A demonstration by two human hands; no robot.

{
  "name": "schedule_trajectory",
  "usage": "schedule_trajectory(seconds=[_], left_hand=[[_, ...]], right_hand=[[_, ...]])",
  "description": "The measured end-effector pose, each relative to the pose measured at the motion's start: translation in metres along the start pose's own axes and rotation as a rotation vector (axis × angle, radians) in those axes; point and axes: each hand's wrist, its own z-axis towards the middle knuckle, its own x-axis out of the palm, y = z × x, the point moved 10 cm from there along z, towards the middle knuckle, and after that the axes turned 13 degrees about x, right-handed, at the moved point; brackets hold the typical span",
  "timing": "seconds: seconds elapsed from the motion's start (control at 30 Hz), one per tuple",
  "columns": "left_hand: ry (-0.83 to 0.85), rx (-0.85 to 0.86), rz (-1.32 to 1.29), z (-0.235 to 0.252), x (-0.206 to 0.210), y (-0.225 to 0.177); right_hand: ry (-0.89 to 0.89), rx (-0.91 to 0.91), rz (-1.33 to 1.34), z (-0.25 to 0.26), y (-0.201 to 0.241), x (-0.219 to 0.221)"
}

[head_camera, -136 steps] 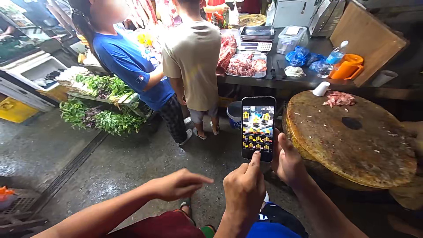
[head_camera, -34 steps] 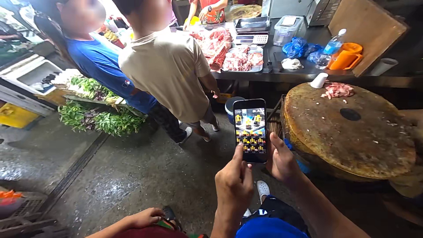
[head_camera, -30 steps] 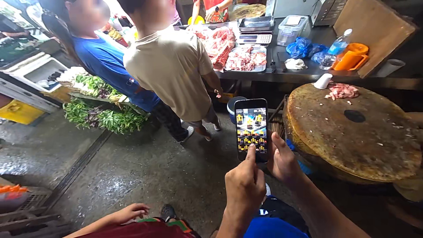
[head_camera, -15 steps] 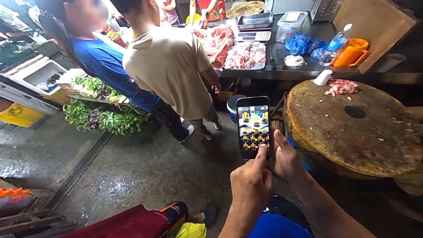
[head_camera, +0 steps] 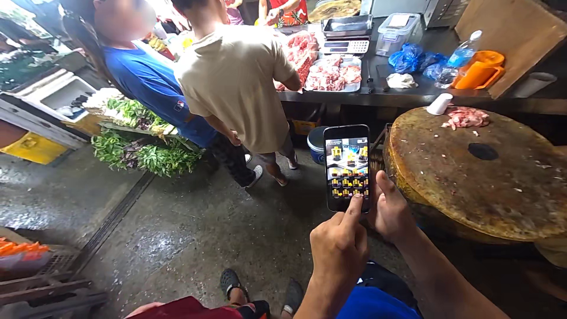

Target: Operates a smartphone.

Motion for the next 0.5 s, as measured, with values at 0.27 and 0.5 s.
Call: schedule_trajectory(seconds=[0.27,0.5], left_hand=[[-0.090,-0.035,-0.074,-0.006,-0.024,0.015],[-0.107,0.027,-0.076,-0.003,-0.036,0.010]], right_hand=[[0.059,-0.004,0.038,0.001,0.005,-0.001],[0.106,-0.016,0.042,0.000,0.010,0.005]])
